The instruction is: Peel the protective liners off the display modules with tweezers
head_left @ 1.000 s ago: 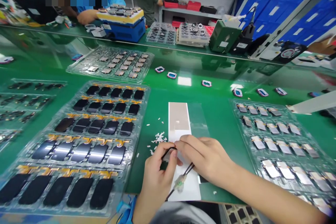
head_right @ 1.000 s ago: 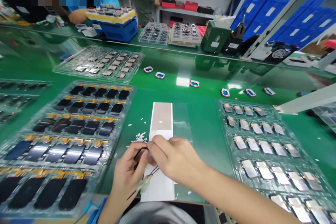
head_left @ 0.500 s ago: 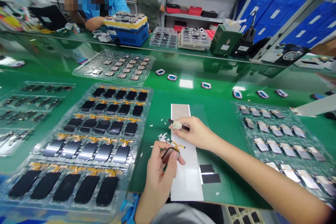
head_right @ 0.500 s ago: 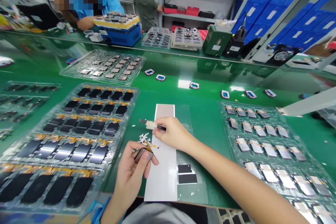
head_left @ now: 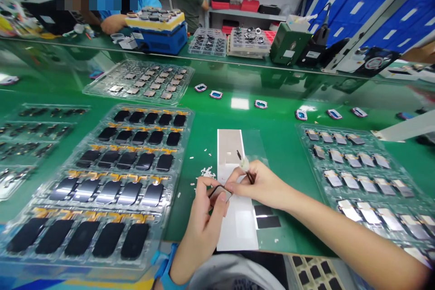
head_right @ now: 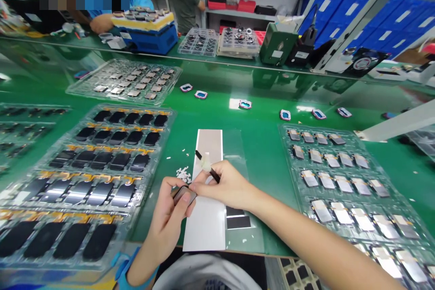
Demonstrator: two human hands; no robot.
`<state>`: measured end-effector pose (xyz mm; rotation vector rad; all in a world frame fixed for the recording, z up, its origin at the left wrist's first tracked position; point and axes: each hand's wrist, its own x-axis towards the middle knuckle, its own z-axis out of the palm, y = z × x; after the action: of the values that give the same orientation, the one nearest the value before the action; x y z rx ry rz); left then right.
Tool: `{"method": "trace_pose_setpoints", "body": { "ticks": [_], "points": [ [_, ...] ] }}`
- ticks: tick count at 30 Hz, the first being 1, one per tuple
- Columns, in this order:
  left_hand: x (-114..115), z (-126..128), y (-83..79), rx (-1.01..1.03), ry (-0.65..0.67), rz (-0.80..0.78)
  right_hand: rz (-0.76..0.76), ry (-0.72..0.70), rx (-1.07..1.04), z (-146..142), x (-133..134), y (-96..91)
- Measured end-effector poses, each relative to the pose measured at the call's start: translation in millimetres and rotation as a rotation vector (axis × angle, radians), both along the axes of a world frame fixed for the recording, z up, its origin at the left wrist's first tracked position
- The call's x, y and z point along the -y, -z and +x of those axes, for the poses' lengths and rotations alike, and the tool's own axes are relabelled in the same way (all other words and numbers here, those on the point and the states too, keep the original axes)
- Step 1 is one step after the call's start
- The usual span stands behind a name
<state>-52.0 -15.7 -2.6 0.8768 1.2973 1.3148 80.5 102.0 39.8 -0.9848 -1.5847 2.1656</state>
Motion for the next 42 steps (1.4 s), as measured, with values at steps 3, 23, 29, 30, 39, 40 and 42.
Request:
{"method": "trace_pose_setpoints", "body": {
  "ticks": [3,23,29,30,39,40,42],
  "points": [
    [0.1,-1.4,0.2,-0.026,0.046,-0.018,0.045,0.018,0.016,1.0,2.3,1.8],
    [-3.1,0.5,2.8,0.12,0.103,0.038,0.59,0.116,0.073,6.8,22.1,-3.9],
    [-5.3,0.8,2.3,0.063,0.1,0.018,0.454,0.108,0.003,6.1,20.7,2.3],
    [-5.2,-0.2,2.4,0.027,0.106,0.029,0.454,0.116,0.009,7.4,18.8,3.9],
    [-0.3,-6.4,-5.4,-0.626,0.237,0.202,0.566,0.522,0.059,13.1,-8.7,30.5],
    [-1.9,-5.3,-5.9,-0.655,0.238,0.225,0.512,0.529,0.047,10.4,-9.4,34.9],
    [-6.8,-2.9,-5.9,-0.713,0.22,0.249,0.459,0.524,0.022,4.3,-9.2,43.2]
  ]
}}
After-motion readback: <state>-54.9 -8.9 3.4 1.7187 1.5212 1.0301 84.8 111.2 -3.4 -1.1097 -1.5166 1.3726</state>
